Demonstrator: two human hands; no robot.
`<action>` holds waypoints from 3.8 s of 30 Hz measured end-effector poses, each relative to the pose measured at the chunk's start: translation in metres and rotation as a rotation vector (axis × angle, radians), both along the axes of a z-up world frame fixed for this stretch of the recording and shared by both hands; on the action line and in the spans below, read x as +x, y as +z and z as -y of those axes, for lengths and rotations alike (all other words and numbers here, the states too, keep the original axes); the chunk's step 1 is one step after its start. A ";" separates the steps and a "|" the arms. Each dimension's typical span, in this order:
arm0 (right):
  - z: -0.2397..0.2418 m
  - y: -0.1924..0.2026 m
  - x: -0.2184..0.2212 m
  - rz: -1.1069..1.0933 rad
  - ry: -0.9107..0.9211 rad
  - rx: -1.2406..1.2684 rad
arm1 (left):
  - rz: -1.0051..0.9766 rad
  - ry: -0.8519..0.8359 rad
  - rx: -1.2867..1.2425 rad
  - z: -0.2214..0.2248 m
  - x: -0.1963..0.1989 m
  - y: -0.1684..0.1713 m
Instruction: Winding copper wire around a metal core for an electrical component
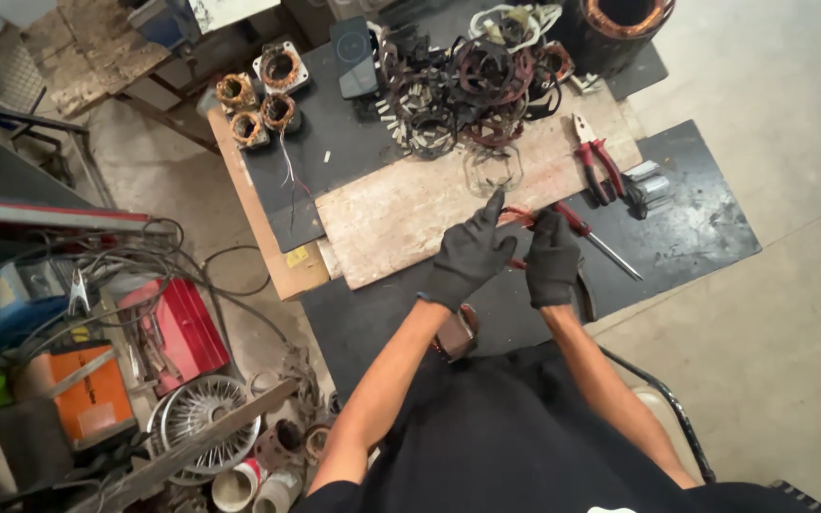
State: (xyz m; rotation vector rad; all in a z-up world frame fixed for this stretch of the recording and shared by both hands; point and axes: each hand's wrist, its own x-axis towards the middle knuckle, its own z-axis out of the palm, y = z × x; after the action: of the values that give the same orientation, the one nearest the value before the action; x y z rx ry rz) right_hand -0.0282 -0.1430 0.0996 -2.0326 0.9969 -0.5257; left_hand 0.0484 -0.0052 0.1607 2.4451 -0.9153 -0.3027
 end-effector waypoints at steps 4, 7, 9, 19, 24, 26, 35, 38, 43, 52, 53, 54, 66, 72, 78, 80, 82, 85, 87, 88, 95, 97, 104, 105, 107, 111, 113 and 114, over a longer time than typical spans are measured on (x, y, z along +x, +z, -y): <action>-0.004 0.024 -0.009 -0.037 0.002 0.022 | 0.264 0.198 -0.064 0.011 -0.010 -0.068; -0.009 0.022 -0.021 -0.009 -0.034 0.044 | -0.021 0.012 0.133 0.006 -0.009 -0.063; -0.009 0.026 -0.027 -0.020 -0.036 0.091 | -0.233 0.027 0.182 0.006 -0.009 -0.062; 0.017 -0.002 -0.016 -0.198 0.029 0.390 | -0.312 0.030 -0.246 0.003 -0.021 -0.079; 0.012 -0.005 -0.006 -0.159 0.076 0.355 | -0.840 0.303 -0.820 0.009 -0.039 -0.045; 0.002 -0.007 -0.017 -0.220 0.135 0.081 | -0.871 0.410 -0.660 0.015 -0.037 -0.029; -0.007 -0.053 0.007 -0.393 0.084 -0.121 | -0.802 0.749 -0.736 0.045 -0.021 -0.105; -0.006 -0.055 0.009 -0.548 0.256 -0.432 | -0.674 0.685 -0.588 0.044 -0.019 -0.125; -0.001 -0.053 0.003 -0.552 0.285 -0.284 | -0.845 0.748 -0.350 0.046 -0.008 -0.071; 0.017 -0.031 -0.016 -0.599 0.280 0.332 | -0.927 0.614 0.127 0.064 0.013 -0.144; 0.019 -0.029 -0.013 -0.595 0.278 0.432 | -0.708 0.339 0.138 0.058 0.015 -0.175; 0.022 -0.027 -0.012 -0.589 0.274 0.532 | -0.484 0.068 0.144 0.051 0.016 -0.206; 0.032 -0.063 -0.062 -0.406 0.325 0.528 | -0.436 -0.220 0.100 0.060 0.011 -0.214; 0.030 -0.086 -0.072 -0.559 0.259 0.328 | -0.839 0.066 0.061 0.056 0.013 -0.077; 0.024 -0.089 -0.070 -0.610 0.259 0.223 | -0.873 0.270 -0.055 -0.028 0.006 0.013; 0.030 -0.092 -0.073 -0.605 0.281 0.217 | -0.864 0.384 -0.104 -0.066 -0.012 0.015; 0.026 -0.070 -0.070 -0.606 0.311 0.209 | -0.856 0.506 -0.155 -0.103 -0.032 0.016; 0.004 0.014 -0.054 -0.702 0.351 0.036 | -0.825 0.780 -0.270 -0.149 -0.060 0.014; -0.017 0.084 -0.037 -0.734 0.311 -0.037 | -0.787 1.042 -0.370 -0.182 -0.088 0.013; -0.028 0.098 -0.043 -0.739 0.331 -0.041 | -0.788 1.062 -0.373 -0.204 -0.111 -0.057; -0.044 0.056 -0.060 -0.187 0.828 -0.362 | -1.540 1.216 -1.604 -0.281 -0.186 -0.257; -0.037 0.027 -0.056 -0.315 1.031 -0.220 | -2.330 1.050 -2.218 -0.271 -0.188 -0.283; -0.028 -0.052 -0.036 -0.587 1.191 -0.350 | -2.659 0.687 -2.184 -0.235 -0.194 -0.332; -0.029 -0.069 -0.029 -0.546 1.233 -0.454 | -2.640 0.604 -2.187 -0.230 -0.191 -0.347; -0.045 -0.056 -0.032 -0.555 1.230 -0.449 | -2.642 0.577 -2.278 -0.222 -0.195 -0.297; -0.053 -0.063 -0.032 -0.438 1.313 -0.777 | -2.595 0.055 -2.412 -0.202 -0.173 -0.234; -0.051 -0.078 -0.031 -0.480 1.301 -0.614 | -2.405 0.325 -2.180 -0.193 -0.169 -0.213; -0.048 -0.087 -0.033 -0.531 1.277 -0.450 | -2.211 0.549 -1.936 -0.185 -0.170 -0.203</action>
State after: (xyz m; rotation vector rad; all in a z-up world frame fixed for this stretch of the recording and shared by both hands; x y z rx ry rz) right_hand -0.0614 -0.0954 0.0129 -2.7507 -0.3453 0.5464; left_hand -0.1220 0.1803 -0.0421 -0.2426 0.5325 -0.8534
